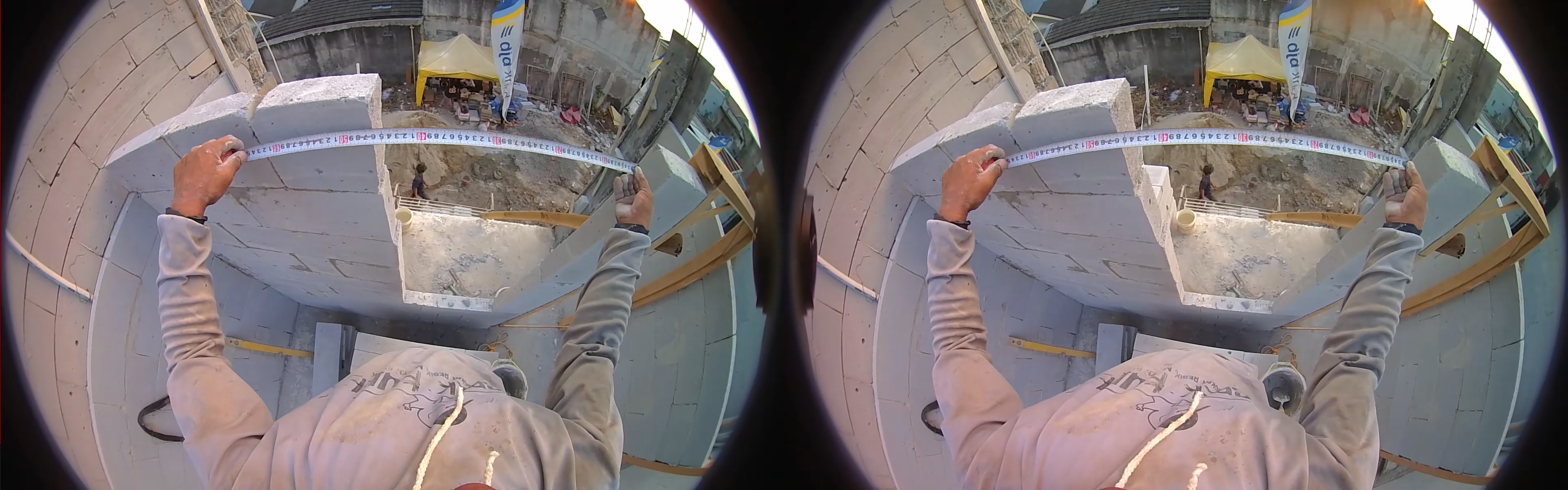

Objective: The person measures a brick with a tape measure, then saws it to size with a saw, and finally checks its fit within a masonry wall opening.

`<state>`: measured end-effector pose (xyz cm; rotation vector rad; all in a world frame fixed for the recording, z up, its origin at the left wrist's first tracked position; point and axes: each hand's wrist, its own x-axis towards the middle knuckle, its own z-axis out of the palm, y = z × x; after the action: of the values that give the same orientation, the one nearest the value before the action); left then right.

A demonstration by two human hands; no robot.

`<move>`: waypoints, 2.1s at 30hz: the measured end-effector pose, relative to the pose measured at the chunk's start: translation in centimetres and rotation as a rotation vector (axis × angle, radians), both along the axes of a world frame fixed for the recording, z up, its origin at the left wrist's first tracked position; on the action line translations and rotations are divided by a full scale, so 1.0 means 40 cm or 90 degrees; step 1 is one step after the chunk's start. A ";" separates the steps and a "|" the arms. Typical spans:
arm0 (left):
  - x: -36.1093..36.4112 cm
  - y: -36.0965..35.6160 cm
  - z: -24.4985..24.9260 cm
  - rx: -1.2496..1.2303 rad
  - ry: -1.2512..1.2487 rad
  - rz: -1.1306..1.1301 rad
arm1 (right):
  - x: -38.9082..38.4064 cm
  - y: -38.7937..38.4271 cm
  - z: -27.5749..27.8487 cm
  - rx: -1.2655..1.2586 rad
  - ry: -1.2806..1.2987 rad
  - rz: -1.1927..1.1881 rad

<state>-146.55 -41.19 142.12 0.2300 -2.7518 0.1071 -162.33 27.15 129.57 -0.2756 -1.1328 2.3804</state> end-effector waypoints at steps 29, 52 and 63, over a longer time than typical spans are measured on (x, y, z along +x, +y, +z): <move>-0.049 0.083 -0.014 -0.047 0.090 -0.010 | 0.056 -0.122 0.090 0.099 -0.032 -0.110; -0.063 0.084 -0.038 -0.035 0.138 -0.002 | 0.075 -0.139 0.088 0.136 -0.061 -0.162; -0.076 0.067 -0.034 -0.042 0.123 -0.011 | 0.252 -0.706 0.177 0.867 0.247 -0.062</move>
<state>-149.58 -38.51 140.78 0.1883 -2.5536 0.1613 -152.26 -1.09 136.64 0.5473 -2.0915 1.0537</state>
